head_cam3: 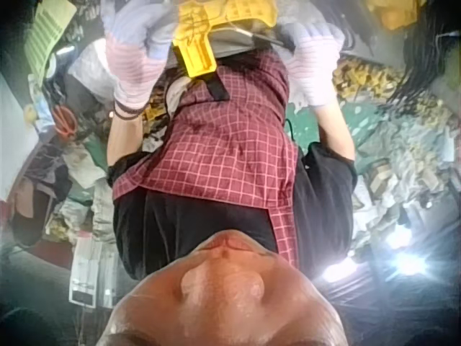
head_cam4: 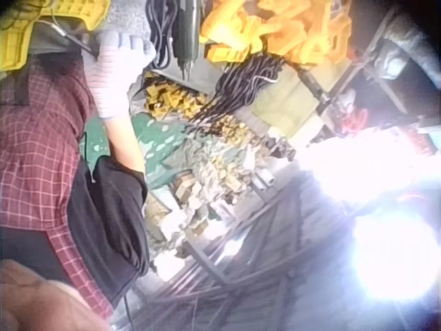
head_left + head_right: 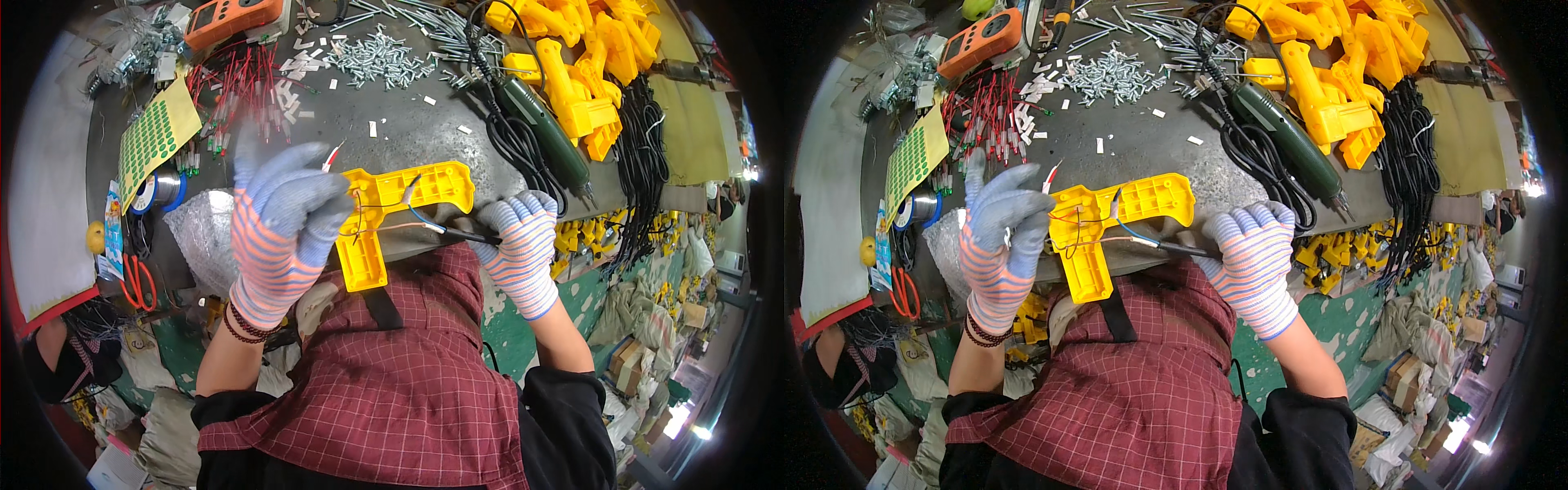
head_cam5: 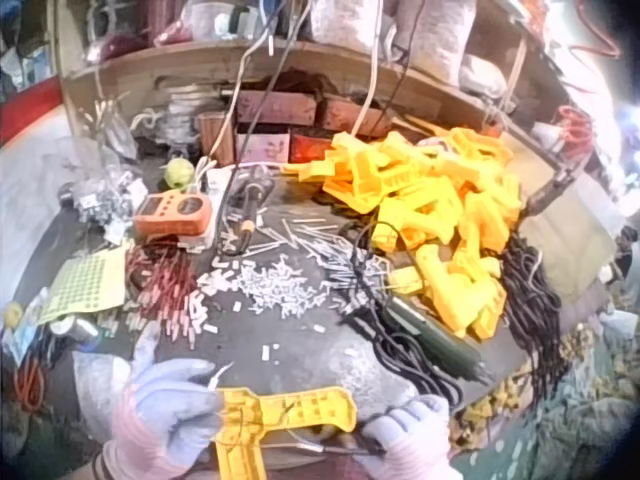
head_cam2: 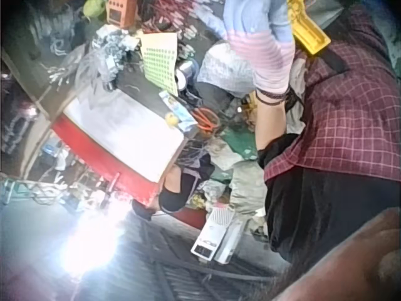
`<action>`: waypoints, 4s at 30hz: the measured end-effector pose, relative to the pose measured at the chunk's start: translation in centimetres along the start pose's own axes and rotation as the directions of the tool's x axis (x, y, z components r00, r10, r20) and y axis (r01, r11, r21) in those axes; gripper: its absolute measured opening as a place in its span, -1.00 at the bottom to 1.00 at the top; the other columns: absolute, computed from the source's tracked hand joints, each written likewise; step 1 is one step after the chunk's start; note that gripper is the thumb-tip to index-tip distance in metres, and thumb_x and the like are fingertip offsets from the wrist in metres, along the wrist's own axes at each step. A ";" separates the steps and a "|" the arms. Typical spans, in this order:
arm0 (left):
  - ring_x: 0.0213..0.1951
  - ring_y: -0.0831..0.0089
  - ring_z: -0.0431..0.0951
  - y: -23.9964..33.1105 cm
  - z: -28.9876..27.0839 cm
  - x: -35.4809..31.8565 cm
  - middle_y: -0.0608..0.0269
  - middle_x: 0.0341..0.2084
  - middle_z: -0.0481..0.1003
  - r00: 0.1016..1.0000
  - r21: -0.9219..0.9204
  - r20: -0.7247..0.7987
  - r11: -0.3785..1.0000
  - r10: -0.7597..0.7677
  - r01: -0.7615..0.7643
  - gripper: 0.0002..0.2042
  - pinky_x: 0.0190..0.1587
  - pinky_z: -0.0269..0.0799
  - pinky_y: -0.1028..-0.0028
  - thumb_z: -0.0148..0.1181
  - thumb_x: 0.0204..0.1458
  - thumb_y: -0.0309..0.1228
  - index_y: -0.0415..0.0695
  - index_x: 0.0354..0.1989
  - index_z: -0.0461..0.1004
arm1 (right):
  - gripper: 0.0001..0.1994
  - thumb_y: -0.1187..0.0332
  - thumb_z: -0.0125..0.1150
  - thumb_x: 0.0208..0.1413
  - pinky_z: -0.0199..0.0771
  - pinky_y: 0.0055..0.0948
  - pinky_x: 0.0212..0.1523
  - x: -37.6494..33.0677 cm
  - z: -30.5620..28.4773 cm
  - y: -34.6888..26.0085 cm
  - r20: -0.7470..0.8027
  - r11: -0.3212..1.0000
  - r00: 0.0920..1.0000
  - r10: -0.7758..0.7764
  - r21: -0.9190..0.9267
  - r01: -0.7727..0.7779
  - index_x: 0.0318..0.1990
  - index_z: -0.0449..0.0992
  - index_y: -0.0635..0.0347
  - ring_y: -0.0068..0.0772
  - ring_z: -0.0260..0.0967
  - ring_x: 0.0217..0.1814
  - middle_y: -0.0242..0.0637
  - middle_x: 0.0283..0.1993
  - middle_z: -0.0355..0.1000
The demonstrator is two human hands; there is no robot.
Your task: Assembling the internal components and housing of a yellow handheld electronic device, including soldering and screw installation.
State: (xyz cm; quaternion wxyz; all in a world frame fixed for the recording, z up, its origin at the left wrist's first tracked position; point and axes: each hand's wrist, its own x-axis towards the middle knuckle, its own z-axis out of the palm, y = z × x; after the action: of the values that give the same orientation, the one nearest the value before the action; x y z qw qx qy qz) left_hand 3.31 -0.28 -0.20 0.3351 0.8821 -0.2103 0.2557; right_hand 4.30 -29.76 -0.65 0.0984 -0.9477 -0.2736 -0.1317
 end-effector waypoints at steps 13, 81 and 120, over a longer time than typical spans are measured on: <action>0.17 -0.01 0.34 -2.1 -3.6 -4.6 0.04 0.08 0.41 0.917 0.405 0.347 0.913 -0.198 0.044 -0.09 0.32 0.07 -0.01 0.38 -0.28 0.19 -0.09 0.26 0.32 | -0.79 0.33 0.26 0.06 0.42 -0.20 -0.15 1.7 -5.3 3.6 0.612 0.765 0.747 -0.259 0.603 -0.228 -0.17 0.57 0.19 0.01 0.47 -0.21 -0.09 -0.32 0.51; 0.01 0.10 0.43 -3.6 -4.6 -5.3 0.12 -0.06 0.47 0.941 0.373 0.295 0.927 -0.165 0.046 -0.20 0.25 0.18 0.06 0.50 -0.37 -0.01 -0.11 0.12 0.40 | -0.75 0.53 0.30 -0.07 0.43 -0.17 -0.16 3.4 5.2 -0.5 -0.321 0.964 0.934 0.154 0.258 -0.070 -0.17 0.58 0.10 -0.04 0.45 -0.20 -0.16 -0.27 0.52; 0.09 0.00 0.39 -1.1 -5.5 -5.1 0.04 -0.03 0.40 0.982 0.372 0.110 0.922 -0.155 0.104 -0.28 0.18 0.26 0.04 0.32 -0.08 0.15 -0.15 0.13 0.38 | -0.22 0.18 0.49 -0.18 0.19 -0.11 0.08 2.3 2.4 -4.2 -0.037 0.964 0.980 0.194 0.191 -0.184 0.25 0.33 0.20 -0.16 0.36 -0.11 -0.33 -0.22 0.46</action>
State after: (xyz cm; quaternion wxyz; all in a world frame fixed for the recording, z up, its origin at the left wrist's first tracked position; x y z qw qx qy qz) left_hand -1.79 5.29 -0.24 0.1665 0.9564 -0.1230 0.2062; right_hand 4.34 -24.52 -1.77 0.2063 -0.9521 -0.1903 -0.1216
